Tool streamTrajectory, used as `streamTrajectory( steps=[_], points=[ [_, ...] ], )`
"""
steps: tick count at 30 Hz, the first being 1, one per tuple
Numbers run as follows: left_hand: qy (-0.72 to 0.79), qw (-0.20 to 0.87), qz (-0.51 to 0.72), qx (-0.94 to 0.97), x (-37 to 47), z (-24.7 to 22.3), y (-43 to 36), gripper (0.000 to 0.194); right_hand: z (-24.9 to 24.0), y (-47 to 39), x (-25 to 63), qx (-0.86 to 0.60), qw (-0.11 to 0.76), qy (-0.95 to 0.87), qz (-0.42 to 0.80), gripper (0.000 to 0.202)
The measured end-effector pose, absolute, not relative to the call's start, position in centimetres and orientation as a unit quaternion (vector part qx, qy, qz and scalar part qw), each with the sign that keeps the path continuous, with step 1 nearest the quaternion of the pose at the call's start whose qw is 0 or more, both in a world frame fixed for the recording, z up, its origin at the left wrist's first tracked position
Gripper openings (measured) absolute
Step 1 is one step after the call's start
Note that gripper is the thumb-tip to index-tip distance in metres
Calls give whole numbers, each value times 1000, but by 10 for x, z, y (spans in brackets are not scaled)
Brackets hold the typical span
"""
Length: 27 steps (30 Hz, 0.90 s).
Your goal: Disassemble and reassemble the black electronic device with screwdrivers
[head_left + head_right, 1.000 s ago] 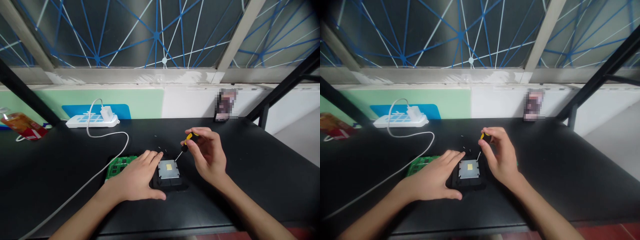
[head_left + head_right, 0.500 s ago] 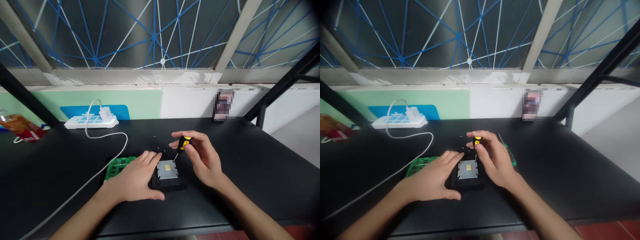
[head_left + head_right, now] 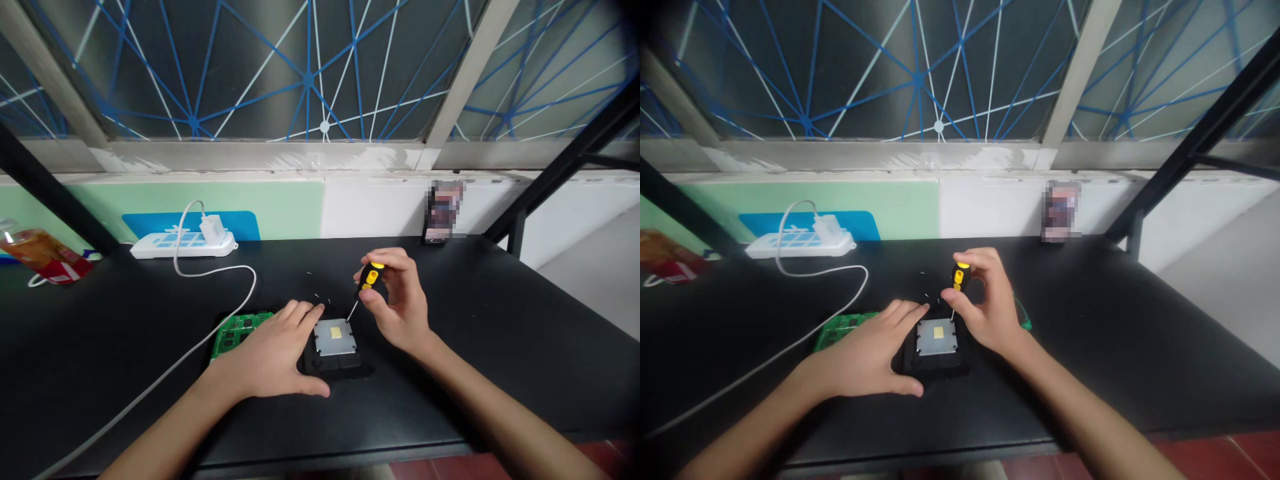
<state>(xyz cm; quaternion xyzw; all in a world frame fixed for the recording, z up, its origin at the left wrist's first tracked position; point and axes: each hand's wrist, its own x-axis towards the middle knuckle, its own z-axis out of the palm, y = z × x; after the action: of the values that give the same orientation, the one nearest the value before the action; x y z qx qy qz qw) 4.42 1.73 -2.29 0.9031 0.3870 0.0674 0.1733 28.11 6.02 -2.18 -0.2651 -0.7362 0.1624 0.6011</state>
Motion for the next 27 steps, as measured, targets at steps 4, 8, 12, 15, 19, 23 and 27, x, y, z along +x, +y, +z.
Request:
streamTrajectory(
  steps=[4, 8, 12, 15, 19, 23, 27],
  points=[
    [384, 172, 74, 904, 44, -23, 18, 107, -18, 74, 279, -239, 606, -754, 83, 41],
    [387, 174, 70, 903, 43, -23, 17, 106, -17, 72, 273, -265, 648, -712, 54, 36],
    [389, 180, 70, 901, 43, -22, 17, 108, -19, 62, 271, -306, 650, -691, 83, 34],
    [392, 183, 68, 899, 43, -22, 18, 108, -22, 56, 272, -304, 647, -684, 147, 33],
    [389, 183, 66, 900, 43, -23, 18, 109, -24, 52, 273, -285, 635, -696, 178, 29],
    [385, 182, 76, 902, 43, -22, 18, 108, -24, 48, 272, -269, 626, -707, 189, 27],
    [389, 186, 67, 900, 45, -18, 17, 106, -23, 49, 270, -263, 619, -717, 180, 30]
  ],
)
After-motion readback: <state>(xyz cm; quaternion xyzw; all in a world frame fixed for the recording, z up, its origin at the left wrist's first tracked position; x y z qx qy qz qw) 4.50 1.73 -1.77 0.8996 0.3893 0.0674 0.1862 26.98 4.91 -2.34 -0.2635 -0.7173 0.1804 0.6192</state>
